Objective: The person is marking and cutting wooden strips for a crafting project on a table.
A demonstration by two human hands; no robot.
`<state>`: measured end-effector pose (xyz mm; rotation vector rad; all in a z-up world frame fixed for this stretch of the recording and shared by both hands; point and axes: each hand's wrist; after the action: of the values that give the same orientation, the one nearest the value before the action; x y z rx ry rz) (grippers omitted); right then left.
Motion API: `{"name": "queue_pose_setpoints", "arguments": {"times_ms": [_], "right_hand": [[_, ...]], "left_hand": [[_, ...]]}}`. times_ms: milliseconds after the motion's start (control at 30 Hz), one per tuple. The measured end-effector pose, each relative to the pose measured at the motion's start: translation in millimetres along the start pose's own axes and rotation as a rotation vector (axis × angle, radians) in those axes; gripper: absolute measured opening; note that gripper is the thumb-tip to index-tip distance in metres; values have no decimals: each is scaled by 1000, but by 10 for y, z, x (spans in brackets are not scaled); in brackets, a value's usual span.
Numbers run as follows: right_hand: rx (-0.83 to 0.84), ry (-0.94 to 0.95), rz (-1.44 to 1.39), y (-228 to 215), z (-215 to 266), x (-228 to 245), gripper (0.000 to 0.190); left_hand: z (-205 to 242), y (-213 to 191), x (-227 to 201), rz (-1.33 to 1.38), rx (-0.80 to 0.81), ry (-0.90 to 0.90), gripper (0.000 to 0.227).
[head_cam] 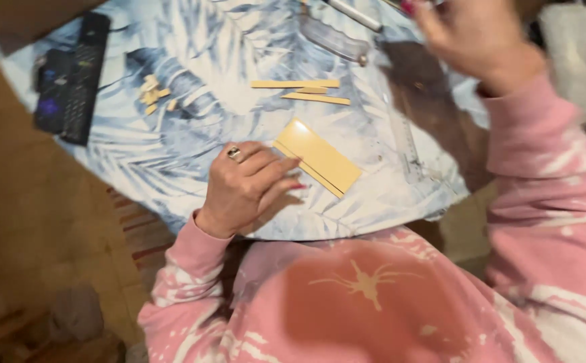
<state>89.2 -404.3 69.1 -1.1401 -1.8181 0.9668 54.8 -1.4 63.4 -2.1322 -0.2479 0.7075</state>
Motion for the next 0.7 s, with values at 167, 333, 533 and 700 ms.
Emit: {"name": "queue_pose_setpoints", "arguments": {"times_ms": [167,333,533,700], "right_hand": [[66,310,89,-742,552,49,28],[29,28,7,-622,958,-27,18],[97,-239,318,-270,915,206,44],[292,-203,369,134,934,-244,22]], "left_hand": [[-234,236,93,54,301,152,91],[-348,440,208,58,471,141,119],[-293,497,222,7,493,128,116],[-201,546,335,-48,439,165,111]]}}
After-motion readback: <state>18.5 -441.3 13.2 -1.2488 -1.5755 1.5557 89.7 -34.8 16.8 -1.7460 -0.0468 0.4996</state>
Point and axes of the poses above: each hand's wrist, its own z-axis away from the middle knuckle, its own y-axis out of the palm, x = y × z, and after that the axes turned 2 degrees about -y, right-handed
